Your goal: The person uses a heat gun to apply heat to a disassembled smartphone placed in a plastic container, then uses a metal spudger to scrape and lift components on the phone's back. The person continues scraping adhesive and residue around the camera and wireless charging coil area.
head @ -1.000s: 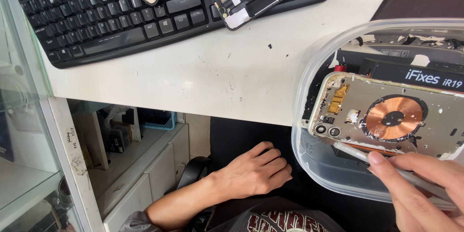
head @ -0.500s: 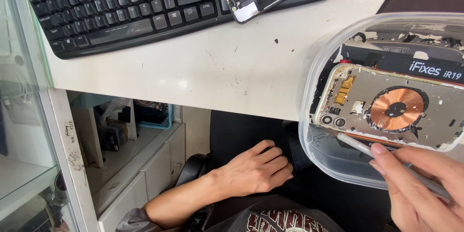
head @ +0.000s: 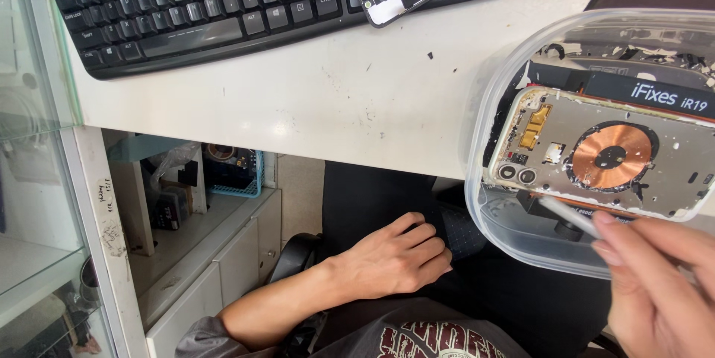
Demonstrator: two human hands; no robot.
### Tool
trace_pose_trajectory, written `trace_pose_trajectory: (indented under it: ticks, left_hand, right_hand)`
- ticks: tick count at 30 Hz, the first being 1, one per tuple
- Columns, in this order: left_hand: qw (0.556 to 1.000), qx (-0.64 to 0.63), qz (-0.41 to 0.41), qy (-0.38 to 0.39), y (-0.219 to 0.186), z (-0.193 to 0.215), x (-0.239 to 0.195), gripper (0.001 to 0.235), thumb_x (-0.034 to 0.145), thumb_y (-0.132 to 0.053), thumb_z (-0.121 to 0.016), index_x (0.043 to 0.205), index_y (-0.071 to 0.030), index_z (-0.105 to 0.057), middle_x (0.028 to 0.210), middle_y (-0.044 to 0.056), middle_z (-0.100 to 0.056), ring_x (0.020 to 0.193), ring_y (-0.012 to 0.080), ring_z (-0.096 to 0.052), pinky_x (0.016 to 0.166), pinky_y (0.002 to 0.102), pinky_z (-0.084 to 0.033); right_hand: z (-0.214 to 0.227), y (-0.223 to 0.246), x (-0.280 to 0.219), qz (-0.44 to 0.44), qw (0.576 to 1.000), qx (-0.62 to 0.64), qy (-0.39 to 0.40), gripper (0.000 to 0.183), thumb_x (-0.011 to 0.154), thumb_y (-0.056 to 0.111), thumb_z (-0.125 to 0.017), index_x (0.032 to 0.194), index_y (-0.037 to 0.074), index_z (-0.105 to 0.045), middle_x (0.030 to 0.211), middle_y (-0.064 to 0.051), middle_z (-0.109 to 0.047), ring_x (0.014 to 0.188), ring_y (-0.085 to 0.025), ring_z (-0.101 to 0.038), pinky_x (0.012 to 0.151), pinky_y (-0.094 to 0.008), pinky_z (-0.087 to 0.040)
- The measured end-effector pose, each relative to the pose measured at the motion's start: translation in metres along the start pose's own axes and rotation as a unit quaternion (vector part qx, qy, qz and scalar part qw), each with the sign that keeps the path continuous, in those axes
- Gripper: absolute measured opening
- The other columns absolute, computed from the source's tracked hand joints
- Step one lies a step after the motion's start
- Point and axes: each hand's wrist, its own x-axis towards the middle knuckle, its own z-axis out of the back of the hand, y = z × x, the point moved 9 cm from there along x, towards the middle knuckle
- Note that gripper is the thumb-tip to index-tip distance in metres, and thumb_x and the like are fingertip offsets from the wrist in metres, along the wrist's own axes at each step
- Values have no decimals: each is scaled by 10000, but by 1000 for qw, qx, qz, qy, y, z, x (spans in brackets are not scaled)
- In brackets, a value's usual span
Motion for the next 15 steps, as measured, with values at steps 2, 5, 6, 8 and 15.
trace_pose_trajectory:
  ticks: [2, 5, 6, 8, 15]
  left_hand:
    - [1000, 0, 0, 3, -2, -2, -1, 147, 997, -187, -728, 952, -48, -710, 921, 45, -635, 945, 204, -630, 998, 393, -513]
    - [1000, 4, -1, 3, -5, -2, -1, 155, 1004, -189, -730, 951, -46, -707, 910, 44, -625, 941, 204, -627, 999, 393, -514]
    - [1000, 6, -2, 1, -6, -2, -2, 158, 1004, -190, -731, 951, -44, -705, 911, 45, -624, 942, 204, -627, 996, 393, -513]
    - [1000, 10, -5, -1, -8, -1, -2, 157, 1001, -187, -731, 947, -43, -703, 909, 46, -621, 941, 207, -627, 991, 393, -513]
    - [1000, 21, -21, -6, -19, 3, 0, 138, 990, -175, -727, 956, -44, -707, 934, 50, -636, 968, 216, -637, 990, 397, -518]
  right_hand:
    - [1, -15, -12, -31, 999, 14, -9, 302, 1082, -5, -682, 1370, 79, -715, 1142, -109, -642, 929, -148, -643, 855, -212, -508]
    - [1, -41, -31, -55, 998, 18, -18, 266, 1092, -12, -661, 1352, 27, -701, 1115, -136, -640, 893, -163, -632, 835, -224, -488]
    - [1, -48, -39, -57, 998, 15, -25, 250, 1111, -13, -655, 1358, 12, -690, 1109, -142, -636, 889, -171, -619, 832, -229, -478]
    - [1, -70, -58, -77, 996, 14, -35, 223, 1161, -3, -609, 1379, -5, -655, 1110, -139, -621, 897, -170, -598, 856, -229, -463]
    - [-6, -152, -131, -116, 985, 55, -112, 247, 1223, 54, -400, 1400, -21, -556, 1262, -127, -584, 1163, -195, -576, 1105, -259, -440]
